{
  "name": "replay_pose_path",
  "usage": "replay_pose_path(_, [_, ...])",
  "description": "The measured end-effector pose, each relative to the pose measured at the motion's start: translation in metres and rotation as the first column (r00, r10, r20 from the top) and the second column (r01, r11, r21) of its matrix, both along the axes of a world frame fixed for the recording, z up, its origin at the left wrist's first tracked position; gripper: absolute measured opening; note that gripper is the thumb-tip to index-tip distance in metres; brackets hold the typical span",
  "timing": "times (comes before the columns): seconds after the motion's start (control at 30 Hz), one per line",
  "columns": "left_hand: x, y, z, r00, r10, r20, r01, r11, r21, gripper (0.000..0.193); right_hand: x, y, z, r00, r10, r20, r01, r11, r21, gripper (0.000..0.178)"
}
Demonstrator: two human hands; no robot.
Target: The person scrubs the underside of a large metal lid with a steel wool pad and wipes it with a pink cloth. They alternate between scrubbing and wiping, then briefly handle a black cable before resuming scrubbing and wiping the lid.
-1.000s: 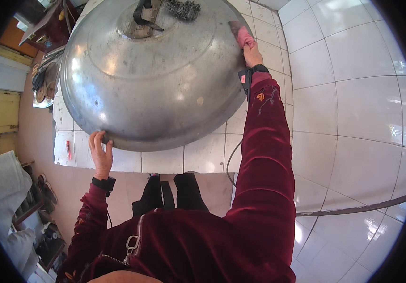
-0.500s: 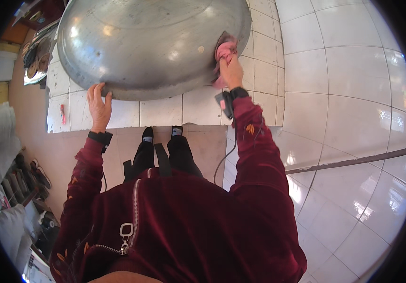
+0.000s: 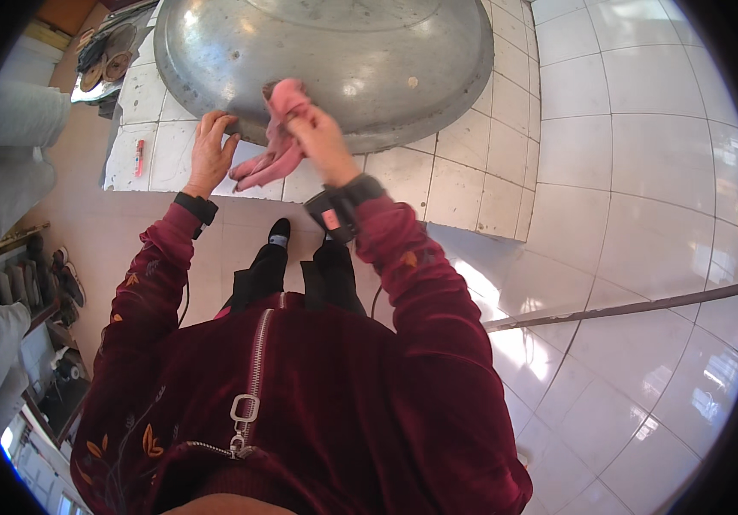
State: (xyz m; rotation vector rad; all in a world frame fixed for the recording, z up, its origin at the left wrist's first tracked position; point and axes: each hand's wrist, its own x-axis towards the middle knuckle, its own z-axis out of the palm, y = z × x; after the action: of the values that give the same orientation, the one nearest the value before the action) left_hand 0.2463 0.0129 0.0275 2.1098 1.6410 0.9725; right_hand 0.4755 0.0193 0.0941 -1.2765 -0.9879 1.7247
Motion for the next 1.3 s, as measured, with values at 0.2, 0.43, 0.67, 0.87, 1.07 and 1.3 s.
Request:
replay_pose_path(0.2, [-0.005,0.001,0.001,0.999,-0.038,0.031,0.037,0.999,0.015,0.031,0.151,-0.008,0.037,0.936,-0.35,-0.04,0.35,0.909,0.226,0.029])
replay_pose_path(0.43, [-0.001,-0.003,0.007,0.999,0.003,0.055,-0.002,1.0,-0.018,0.034,0.287,-0.025,0.01,0.402,-0.195,0.894,0.274,0.958,0.086,0.044])
replay_pose_path(0.67, [0.002,-0.003,0.007,0.997,0.028,0.071,-0.024,0.998,-0.051,0.036,0.229,0.163,0.023,0.231,-0.538,0.811,-0.492,0.655,0.574,0.056])
replay_pose_path(0.87, [0.002,-0.001,0.011,0.998,0.036,0.059,-0.032,0.997,-0.068,0.037,0.128,0.331,0.036,0.131,-0.662,0.738,-0.626,0.522,0.579,0.053])
replay_pose_path(1.07, [0.002,-0.001,0.005,0.999,0.045,0.006,-0.045,0.999,-0.009,0.038,0.182,0.332,-0.001,0.397,-0.48,0.783,-0.59,0.52,0.618,0.031])
replay_pose_path(1.3, [0.003,0.0,0.0,1.0,0.02,-0.023,-0.02,1.0,-0.002,0.036,0.201,0.105,-0.027,0.453,-0.603,0.656,-0.316,0.579,0.751,0.015])
